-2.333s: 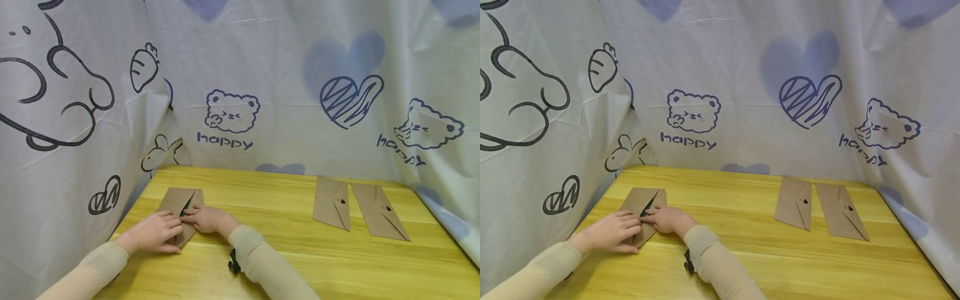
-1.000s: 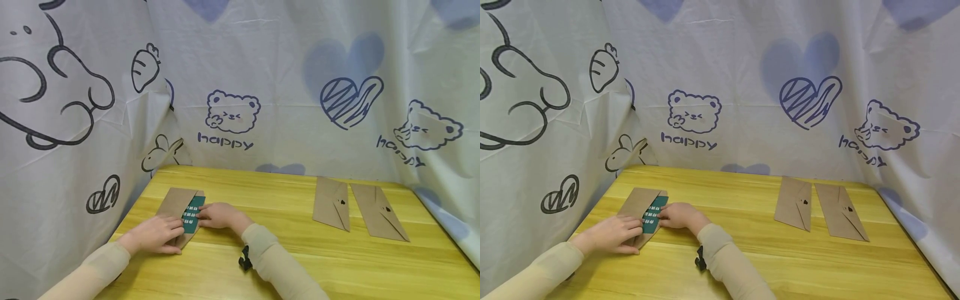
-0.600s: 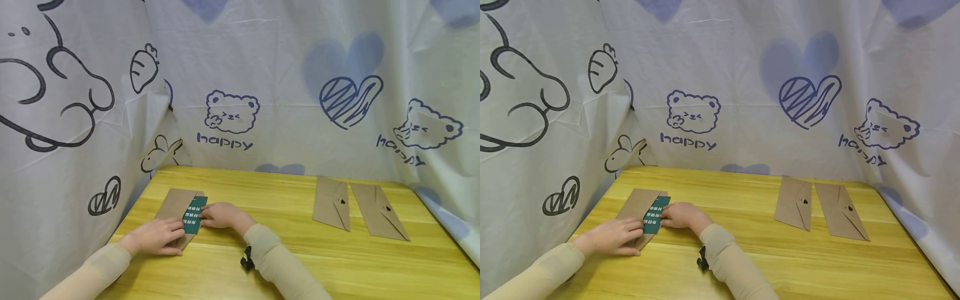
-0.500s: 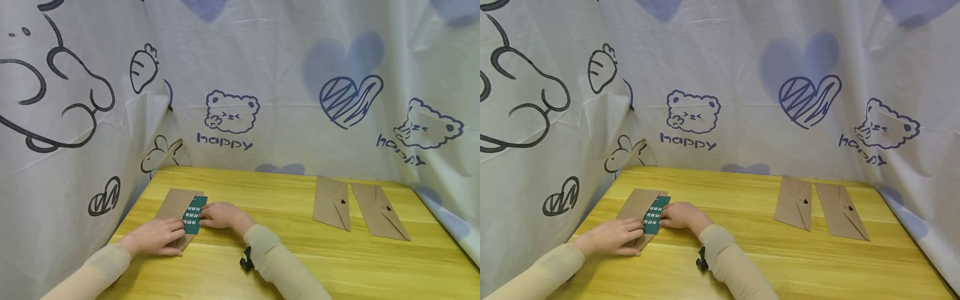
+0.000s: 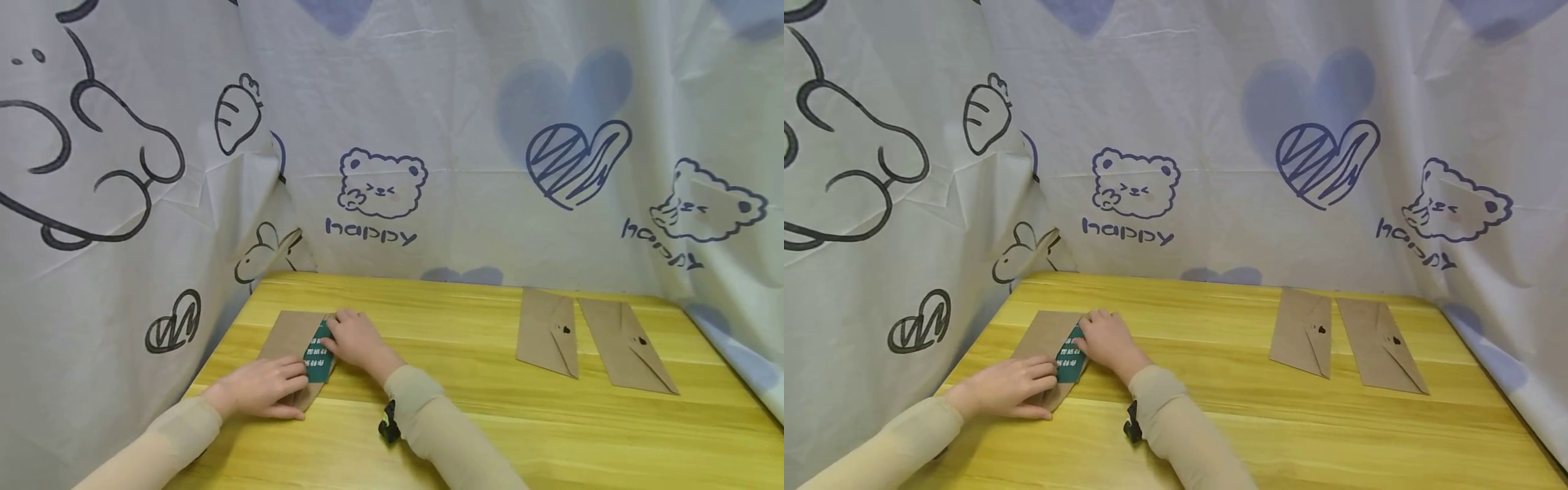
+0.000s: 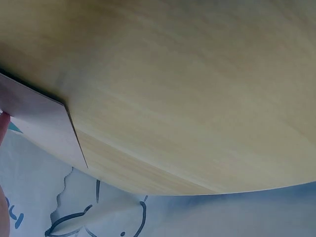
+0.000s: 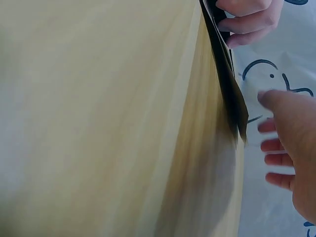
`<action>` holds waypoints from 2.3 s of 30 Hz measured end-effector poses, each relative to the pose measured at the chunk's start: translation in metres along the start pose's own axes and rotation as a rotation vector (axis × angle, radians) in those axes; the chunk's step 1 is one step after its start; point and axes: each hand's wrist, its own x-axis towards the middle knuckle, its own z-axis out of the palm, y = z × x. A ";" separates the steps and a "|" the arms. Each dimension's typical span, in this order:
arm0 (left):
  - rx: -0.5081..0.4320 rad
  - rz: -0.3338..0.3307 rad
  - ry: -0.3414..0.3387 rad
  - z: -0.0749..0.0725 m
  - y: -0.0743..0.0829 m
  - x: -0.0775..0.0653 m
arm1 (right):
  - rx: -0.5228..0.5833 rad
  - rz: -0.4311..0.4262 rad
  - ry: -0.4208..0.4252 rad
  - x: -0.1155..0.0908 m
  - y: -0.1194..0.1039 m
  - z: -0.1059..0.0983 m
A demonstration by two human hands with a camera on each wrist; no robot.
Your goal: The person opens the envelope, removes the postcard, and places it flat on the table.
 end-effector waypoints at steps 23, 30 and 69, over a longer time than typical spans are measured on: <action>-0.003 -0.009 0.000 0.000 0.000 -0.001 | -0.036 0.334 -0.167 0.026 -0.011 0.013; 0.002 -0.018 -0.008 -0.001 0.002 0.000 | -0.054 0.335 -0.165 0.023 -0.011 0.014; -0.009 -0.035 -0.002 0.000 0.002 -0.001 | -0.247 0.172 -0.038 -0.002 0.030 0.002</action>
